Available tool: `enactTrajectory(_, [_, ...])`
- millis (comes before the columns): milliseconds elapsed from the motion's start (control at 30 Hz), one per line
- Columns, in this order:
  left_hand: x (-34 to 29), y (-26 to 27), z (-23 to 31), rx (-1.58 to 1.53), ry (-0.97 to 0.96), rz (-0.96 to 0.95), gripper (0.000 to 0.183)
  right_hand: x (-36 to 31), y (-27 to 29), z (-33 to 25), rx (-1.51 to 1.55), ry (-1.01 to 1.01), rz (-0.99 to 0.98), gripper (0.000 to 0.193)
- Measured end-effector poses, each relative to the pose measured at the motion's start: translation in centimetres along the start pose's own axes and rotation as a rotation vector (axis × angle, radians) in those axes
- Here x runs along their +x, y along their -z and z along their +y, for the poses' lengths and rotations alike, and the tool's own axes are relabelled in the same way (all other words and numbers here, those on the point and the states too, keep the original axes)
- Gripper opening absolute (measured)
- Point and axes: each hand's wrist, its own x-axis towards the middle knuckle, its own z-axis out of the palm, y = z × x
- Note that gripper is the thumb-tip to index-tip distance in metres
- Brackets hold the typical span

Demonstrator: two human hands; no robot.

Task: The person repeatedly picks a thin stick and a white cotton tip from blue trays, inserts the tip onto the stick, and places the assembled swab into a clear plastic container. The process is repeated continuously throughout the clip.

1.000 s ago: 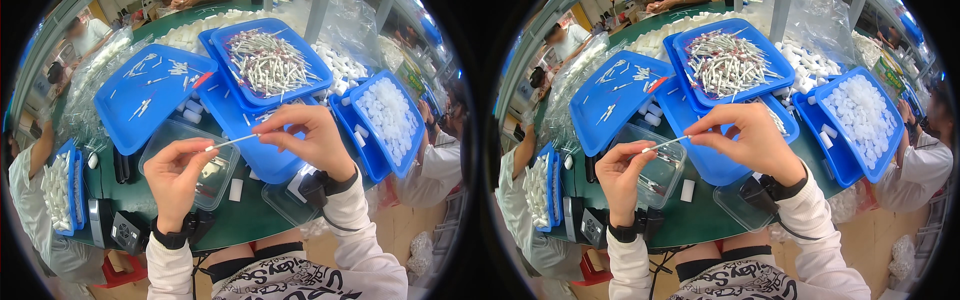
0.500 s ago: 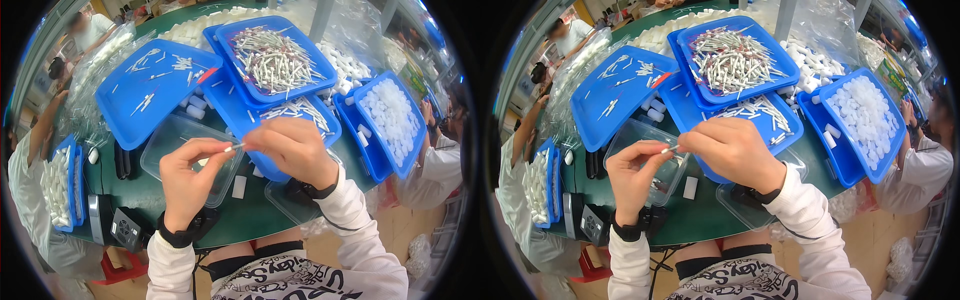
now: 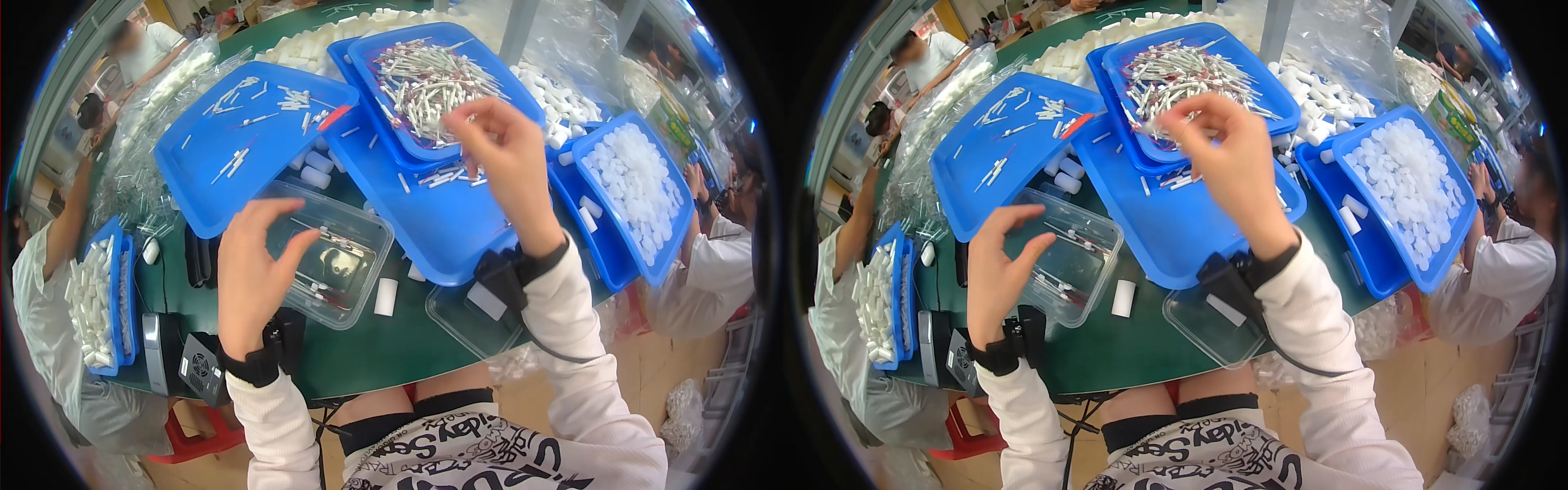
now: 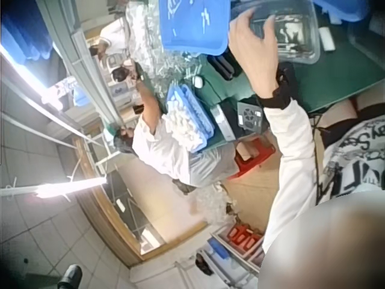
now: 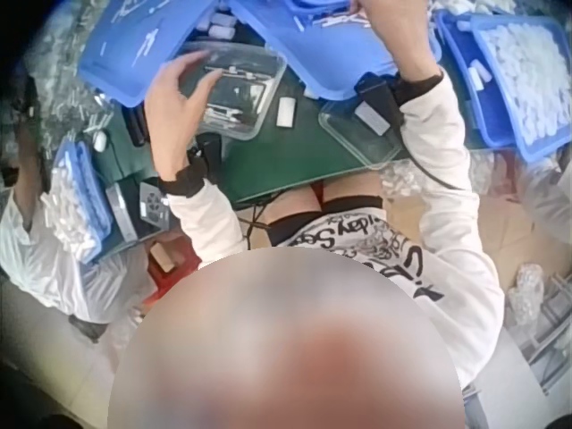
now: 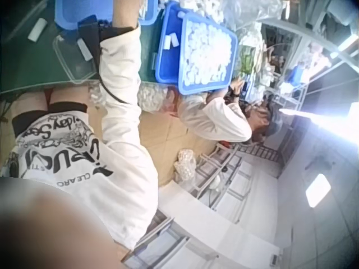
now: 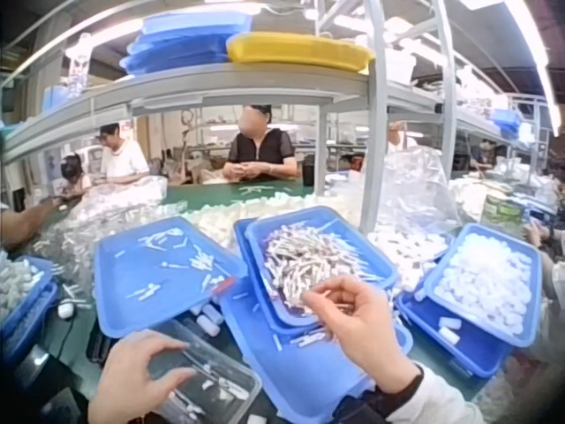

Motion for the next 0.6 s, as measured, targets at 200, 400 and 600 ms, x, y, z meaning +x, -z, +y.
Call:
enactTrajectory(200, [0.3,-2.7,-0.6,0.217,-0.154,-0.303,0.025,3.5,-1.3,3.1,0.193,0.298,0.314,0.068])
enactTrajectory(400, [0.2,-4.3,-0.5,0.335,-0.190,-0.280,0.014,0.7,4.1,2.0,-0.304,0.108,0.076,0.025])
enactTrajectory(600, [0.2,-3.7,0.8,0.369,-0.229,-0.130,0.012,-1.0,5.2,5.5,-0.772,0.037,-0.176,0.020])
